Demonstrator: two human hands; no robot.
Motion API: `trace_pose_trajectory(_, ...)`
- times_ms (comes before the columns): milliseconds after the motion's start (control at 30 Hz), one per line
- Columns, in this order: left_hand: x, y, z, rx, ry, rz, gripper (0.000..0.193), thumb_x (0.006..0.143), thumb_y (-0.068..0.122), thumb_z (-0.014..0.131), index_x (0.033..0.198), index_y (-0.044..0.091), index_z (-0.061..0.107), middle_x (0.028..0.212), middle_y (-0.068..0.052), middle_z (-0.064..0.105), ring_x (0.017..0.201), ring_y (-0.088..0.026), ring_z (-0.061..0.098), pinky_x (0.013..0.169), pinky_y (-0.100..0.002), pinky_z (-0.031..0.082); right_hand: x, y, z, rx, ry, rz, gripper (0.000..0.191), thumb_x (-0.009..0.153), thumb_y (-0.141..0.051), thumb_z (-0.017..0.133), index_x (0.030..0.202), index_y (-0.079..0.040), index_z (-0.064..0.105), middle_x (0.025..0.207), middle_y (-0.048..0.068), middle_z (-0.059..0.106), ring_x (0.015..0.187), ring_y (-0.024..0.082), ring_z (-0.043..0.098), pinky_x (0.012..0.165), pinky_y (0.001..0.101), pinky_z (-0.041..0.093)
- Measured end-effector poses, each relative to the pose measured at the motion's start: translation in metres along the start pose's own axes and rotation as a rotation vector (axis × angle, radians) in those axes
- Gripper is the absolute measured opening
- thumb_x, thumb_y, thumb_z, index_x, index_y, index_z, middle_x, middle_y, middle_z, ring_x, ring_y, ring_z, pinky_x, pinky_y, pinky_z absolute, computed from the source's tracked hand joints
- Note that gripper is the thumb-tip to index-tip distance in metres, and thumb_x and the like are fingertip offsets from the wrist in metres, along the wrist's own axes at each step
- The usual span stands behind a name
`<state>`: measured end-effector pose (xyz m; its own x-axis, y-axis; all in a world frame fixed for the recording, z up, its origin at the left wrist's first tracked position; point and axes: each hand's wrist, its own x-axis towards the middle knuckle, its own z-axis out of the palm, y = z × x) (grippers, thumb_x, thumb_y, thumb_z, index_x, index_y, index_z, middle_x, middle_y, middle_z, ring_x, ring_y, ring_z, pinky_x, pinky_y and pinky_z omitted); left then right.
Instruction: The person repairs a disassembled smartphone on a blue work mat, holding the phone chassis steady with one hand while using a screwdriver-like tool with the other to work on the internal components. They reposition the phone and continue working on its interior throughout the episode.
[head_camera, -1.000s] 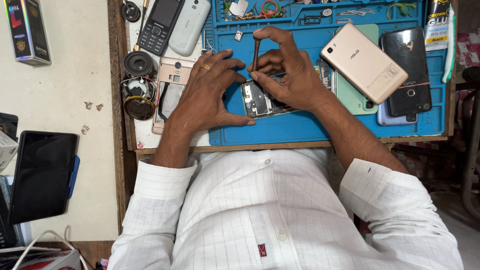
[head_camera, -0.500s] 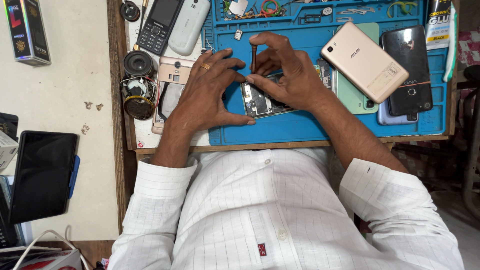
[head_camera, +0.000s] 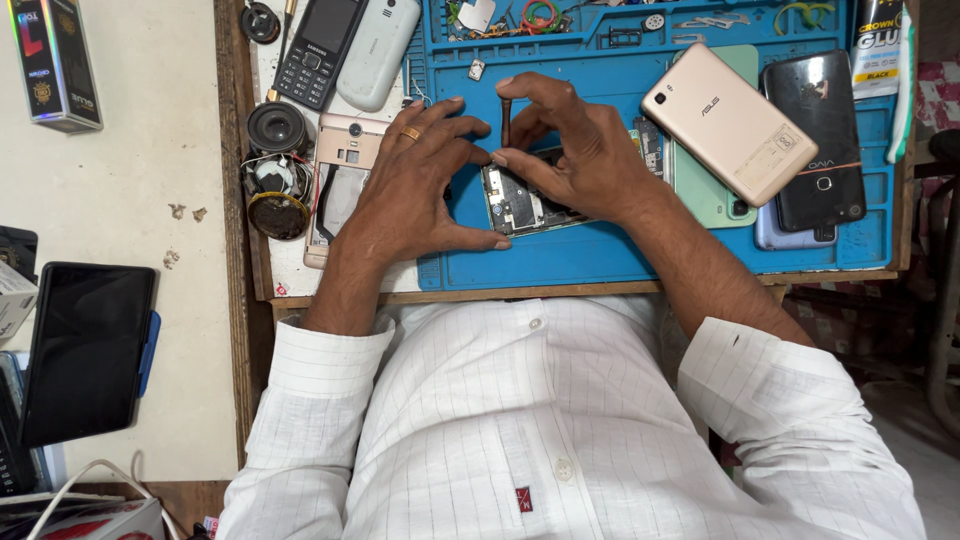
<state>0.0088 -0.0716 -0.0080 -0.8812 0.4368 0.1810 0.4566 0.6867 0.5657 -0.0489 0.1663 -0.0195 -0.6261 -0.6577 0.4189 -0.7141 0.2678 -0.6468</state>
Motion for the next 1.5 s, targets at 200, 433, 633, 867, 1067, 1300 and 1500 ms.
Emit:
trace_pose_trajectory(200, -0.0007, 0.0003, -0.0001, 0.000, 0.000, 0.008, 0.082, 0.051, 0.064, 0.095, 0.111, 0.011, 0.075, 0.142, -0.008, 0.060, 0.148, -0.034, 0.038, 0.127, -0.058, 0.017, -0.0011, -0.0007, -0.0032, 0.060, -0.054, 0.002, 0.067, 0.105, -0.009, 0.075, 0.152, -0.018, 0.028, 0.111, 0.009, 0.078, 0.103, 0.024, 0.080, 0.065, 0.0267, 0.066)
trace_pose_trajectory(433, 0.0004, 0.0000, -0.0003, 0.003, 0.001, 0.008, 0.084, 0.050, 0.064, 0.095, 0.111, 0.010, 0.075, 0.141, -0.009, 0.060, 0.147, -0.034, 0.038, 0.127, -0.058, 0.017, 0.0011, -0.0018, 0.0007, -0.022, 0.015, -0.013, 0.070, 0.099, -0.014, 0.081, 0.148, -0.019, 0.031, 0.099, 0.011, 0.077, 0.092, 0.025, 0.080, 0.067, 0.0321, 0.067)
trace_pose_trajectory(633, -0.0003, 0.0010, -0.0002, -0.003, 0.001, 0.009, 0.084, 0.050, 0.064, 0.095, 0.111, 0.010, 0.076, 0.140, -0.009, 0.060, 0.147, -0.035, 0.038, 0.126, -0.059, 0.017, -0.0008, 0.0004, 0.0000, 0.074, -0.039, -0.002, 0.066, 0.107, -0.010, 0.072, 0.152, -0.018, 0.025, 0.105, 0.014, 0.078, 0.101, 0.027, 0.080, 0.081, 0.0370, 0.068)
trace_pose_trajectory(867, 0.0001, 0.0003, 0.0002, -0.004, 0.005, 0.017, 0.083, 0.051, 0.064, 0.095, 0.111, 0.010, 0.075, 0.141, -0.010, 0.060, 0.147, -0.035, 0.039, 0.127, -0.058, 0.017, -0.0010, -0.0003, -0.0007, 0.087, -0.041, 0.051, 0.067, 0.106, -0.011, 0.071, 0.153, -0.018, 0.023, 0.106, 0.014, 0.079, 0.104, 0.028, 0.080, 0.084, 0.0387, 0.068)
trace_pose_trajectory(1067, 0.0000, -0.0002, 0.0008, -0.003, 0.000, 0.004, 0.084, 0.050, 0.066, 0.095, 0.110, 0.010, 0.076, 0.141, -0.010, 0.060, 0.147, -0.034, 0.039, 0.127, -0.058, 0.016, -0.0010, -0.0011, -0.0012, 0.121, -0.038, 0.043, 0.068, 0.108, -0.010, 0.070, 0.155, -0.019, 0.022, 0.107, 0.013, 0.079, 0.106, 0.027, 0.079, 0.090, 0.0401, 0.067)
trace_pose_trajectory(1300, -0.0003, -0.0005, 0.0012, -0.003, 0.000, 0.002, 0.085, 0.049, 0.066, 0.095, 0.110, 0.010, 0.075, 0.141, -0.010, 0.061, 0.147, -0.034, 0.039, 0.127, -0.058, 0.016, -0.0012, 0.0015, -0.0006, 0.103, -0.043, 0.045, 0.069, 0.107, -0.010, 0.070, 0.154, -0.020, 0.021, 0.112, 0.013, 0.079, 0.107, 0.027, 0.079, 0.092, 0.0417, 0.068)
trace_pose_trajectory(1500, -0.0002, -0.0013, 0.0004, -0.003, 0.001, 0.011, 0.084, 0.050, 0.066, 0.095, 0.111, 0.010, 0.075, 0.141, -0.010, 0.060, 0.148, -0.035, 0.039, 0.127, -0.058, 0.017, -0.0015, 0.0030, -0.0003, 0.136, -0.040, 0.026, 0.068, 0.108, -0.009, 0.070, 0.154, -0.020, 0.021, 0.113, 0.013, 0.078, 0.109, 0.028, 0.079, 0.096, 0.0433, 0.068)
